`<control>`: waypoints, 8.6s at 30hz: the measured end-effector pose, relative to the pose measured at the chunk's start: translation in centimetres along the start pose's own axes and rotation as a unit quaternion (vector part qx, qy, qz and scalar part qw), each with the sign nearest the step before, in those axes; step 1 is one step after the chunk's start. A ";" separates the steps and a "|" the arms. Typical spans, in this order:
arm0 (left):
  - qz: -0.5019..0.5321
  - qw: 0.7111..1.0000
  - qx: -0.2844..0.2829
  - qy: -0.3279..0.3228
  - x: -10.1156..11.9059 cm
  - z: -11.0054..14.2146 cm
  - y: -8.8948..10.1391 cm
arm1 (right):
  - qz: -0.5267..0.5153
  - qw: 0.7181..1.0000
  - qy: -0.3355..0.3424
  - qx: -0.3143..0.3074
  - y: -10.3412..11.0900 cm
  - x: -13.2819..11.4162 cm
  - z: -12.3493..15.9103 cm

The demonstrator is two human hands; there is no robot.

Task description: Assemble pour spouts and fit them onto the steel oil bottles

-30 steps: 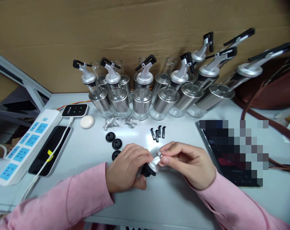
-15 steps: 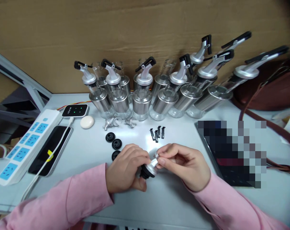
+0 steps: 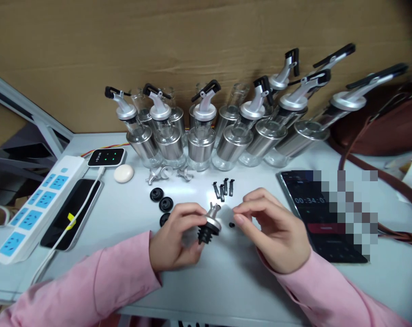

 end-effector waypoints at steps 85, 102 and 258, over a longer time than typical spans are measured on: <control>-0.100 0.984 -0.124 0.076 -0.8 -0.6 -2.0 | 0.089 0.986 0.096 -0.101 -2.7 -1.8 0.1; -0.043 0.991 -0.106 0.073 -1.0 -0.1 -1.8 | 0.212 0.966 0.091 -0.120 -1.9 0.2 -0.3; -0.128 0.981 -0.146 0.000 0.2 -0.5 -2.2 | -0.150 0.983 -0.107 -0.021 -1.4 3.4 0.5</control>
Point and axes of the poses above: each hand's wrist, its own z-axis away from the middle knuckle, its own y-axis out of the back of the hand, x = y × z, the point moved 8 cm from there along -z, towards the middle knuckle, and after that the axes turned 15 degrees about -x, right-handed, at the moved point
